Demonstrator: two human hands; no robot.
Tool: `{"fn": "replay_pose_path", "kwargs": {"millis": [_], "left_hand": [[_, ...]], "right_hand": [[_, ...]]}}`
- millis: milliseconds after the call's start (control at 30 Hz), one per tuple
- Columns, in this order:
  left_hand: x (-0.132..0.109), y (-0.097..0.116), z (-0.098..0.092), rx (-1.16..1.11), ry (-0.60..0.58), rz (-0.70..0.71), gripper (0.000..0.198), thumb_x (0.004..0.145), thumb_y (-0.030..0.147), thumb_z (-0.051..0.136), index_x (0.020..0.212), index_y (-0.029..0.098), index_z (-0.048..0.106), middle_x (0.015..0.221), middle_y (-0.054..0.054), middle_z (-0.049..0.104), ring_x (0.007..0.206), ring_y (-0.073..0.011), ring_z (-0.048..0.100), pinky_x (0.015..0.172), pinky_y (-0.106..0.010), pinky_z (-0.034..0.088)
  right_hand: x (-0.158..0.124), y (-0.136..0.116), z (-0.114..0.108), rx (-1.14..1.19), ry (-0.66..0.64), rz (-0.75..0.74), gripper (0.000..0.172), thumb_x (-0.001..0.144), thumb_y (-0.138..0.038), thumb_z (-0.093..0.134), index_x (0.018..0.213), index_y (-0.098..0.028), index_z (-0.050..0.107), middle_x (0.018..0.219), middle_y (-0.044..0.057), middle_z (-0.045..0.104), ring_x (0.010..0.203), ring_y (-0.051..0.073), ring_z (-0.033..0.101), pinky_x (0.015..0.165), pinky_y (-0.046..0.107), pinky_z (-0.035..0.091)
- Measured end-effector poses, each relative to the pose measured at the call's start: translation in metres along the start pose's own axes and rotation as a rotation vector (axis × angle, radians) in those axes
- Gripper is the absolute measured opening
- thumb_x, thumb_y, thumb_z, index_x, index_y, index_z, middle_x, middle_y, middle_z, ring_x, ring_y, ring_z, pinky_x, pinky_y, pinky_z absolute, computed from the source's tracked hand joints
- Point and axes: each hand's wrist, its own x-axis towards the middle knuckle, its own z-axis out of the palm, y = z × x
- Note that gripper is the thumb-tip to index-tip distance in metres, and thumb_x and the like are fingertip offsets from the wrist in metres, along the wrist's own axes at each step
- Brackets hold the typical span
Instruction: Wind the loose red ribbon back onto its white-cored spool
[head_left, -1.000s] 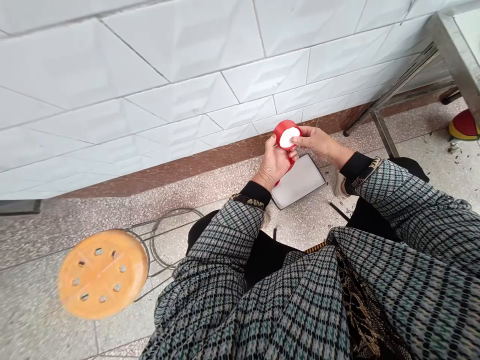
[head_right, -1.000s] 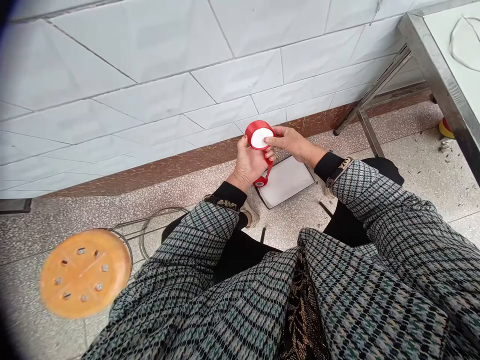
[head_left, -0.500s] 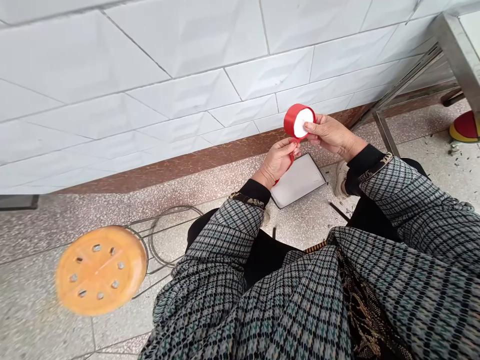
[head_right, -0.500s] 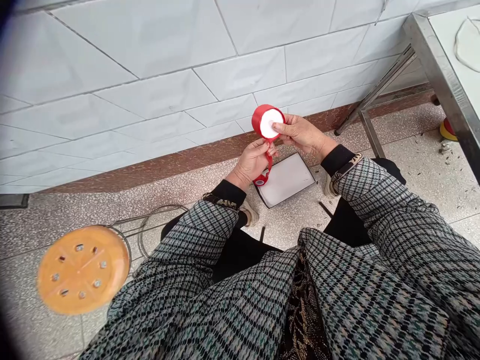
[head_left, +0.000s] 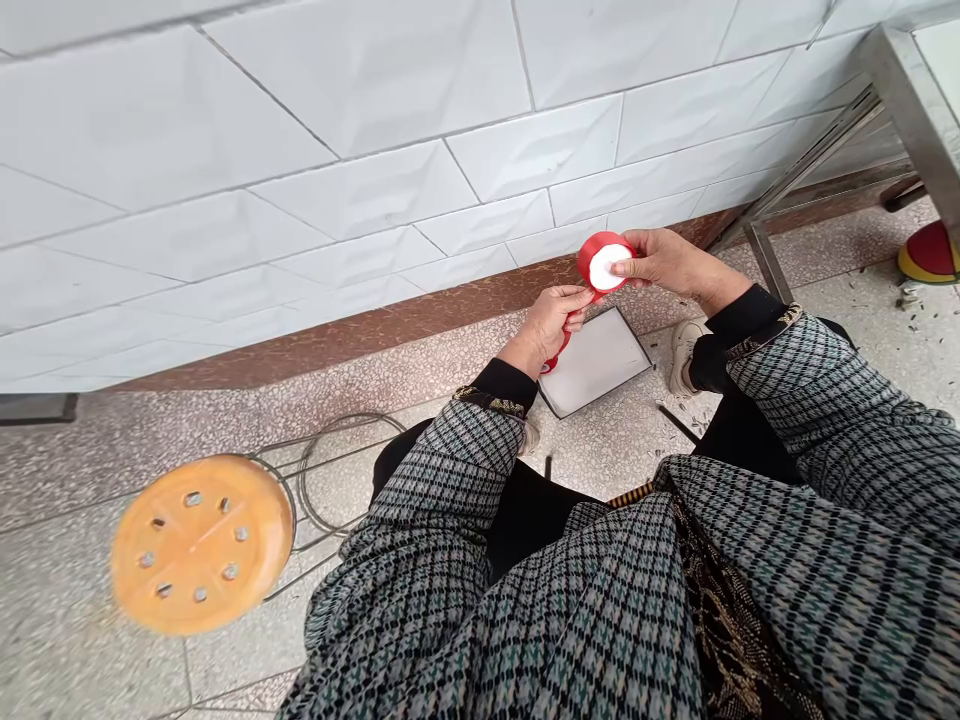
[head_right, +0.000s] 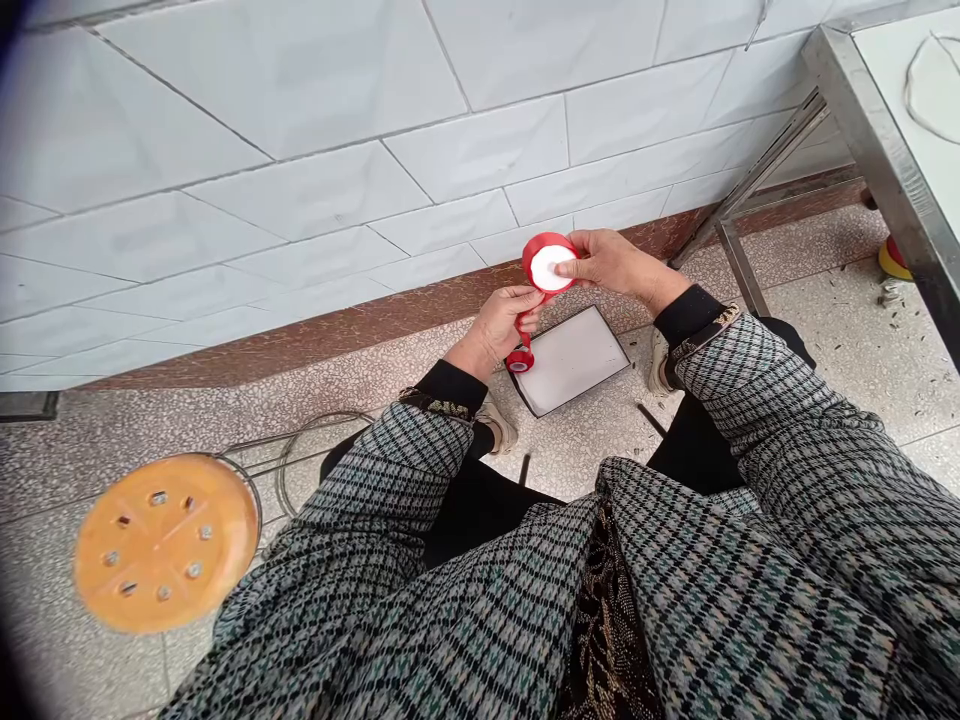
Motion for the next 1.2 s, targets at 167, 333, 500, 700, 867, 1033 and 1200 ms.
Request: {"fn": "replay_pose_path", "kwargs": {"millis": [167,333,500,700,867,1033,1200], "left_hand": [[0.001,-0.001,-0.004,-0.045,-0.035,-0.045,0.014,0.081,0.013,0.078,0.069,0.012,0.071,0.058,0.004,0.045,0.05,-0.0039,0.031,0.049,-0.021,0.02],[0.001,-0.003,-0.004,-0.057,0.016,-0.076,0.026,0.08,0.011,0.071,0.058,0.016,0.057,0.054,0.005,0.037,0.047,-0.0037,0.027,0.047,-0.02,0.016],[0.004,-0.006,-0.002,-0.049,0.024,-0.151,0.041,0.093,0.04,0.079,0.066,0.02,0.055,0.058,0.001,0.047,0.046,-0.0065,0.031,0.044,-0.024,0.016],[0.013,-0.026,-0.003,0.038,-0.026,-0.147,0.061,0.079,0.072,0.092,0.071,0.025,0.055,0.055,0.004,0.041,0.048,-0.0097,0.03,0.049,-0.03,0.029],[0.015,-0.028,0.0,-0.003,-0.049,-0.091,0.054,0.082,0.068,0.091,0.077,0.024,0.061,0.06,0.003,0.047,0.054,-0.0116,0.036,0.053,-0.03,0.032],[0.007,-0.012,0.012,-0.156,-0.023,-0.006,0.049,0.089,0.069,0.083,0.091,0.023,0.065,0.07,0.001,0.059,0.06,-0.0128,0.047,0.058,-0.029,0.039],[0.003,-0.005,0.017,-0.247,0.017,0.068,0.047,0.093,0.068,0.079,0.099,0.023,0.07,0.077,-0.004,0.065,0.076,-0.0191,0.064,0.068,-0.032,0.047]], "right_hand": [[0.004,0.007,-0.003,-0.135,-0.028,-0.034,0.027,0.084,-0.037,0.094,0.098,-0.022,0.076,0.081,0.001,0.067,0.085,0.022,0.061,0.08,0.039,0.054],[0.008,0.014,-0.007,-0.343,-0.016,-0.087,0.025,0.08,-0.031,0.092,0.098,-0.023,0.078,0.084,0.001,0.072,0.091,0.025,0.064,0.085,0.04,0.053],[0.008,0.017,-0.01,-0.64,-0.08,-0.119,0.018,0.081,-0.029,0.091,0.088,-0.024,0.075,0.08,0.004,0.072,0.09,0.027,0.068,0.082,0.039,0.048],[0.002,0.018,0.003,-0.714,-0.089,-0.148,0.026,0.077,-0.024,0.097,0.078,-0.025,0.071,0.082,0.006,0.073,0.099,0.032,0.071,0.086,0.041,0.048],[0.001,0.01,0.008,-0.737,-0.057,-0.189,0.023,0.079,-0.026,0.096,0.08,-0.025,0.073,0.086,0.007,0.072,0.106,0.032,0.07,0.091,0.042,0.05],[0.005,0.005,0.009,-0.521,0.036,-0.181,0.028,0.081,-0.037,0.096,0.092,-0.023,0.075,0.092,0.005,0.075,0.098,0.028,0.067,0.092,0.043,0.054],[0.005,0.006,0.02,0.003,0.001,-0.117,0.044,0.085,-0.056,0.093,0.11,-0.023,0.077,0.099,0.004,0.079,0.097,0.025,0.07,0.087,0.04,0.06]]}}
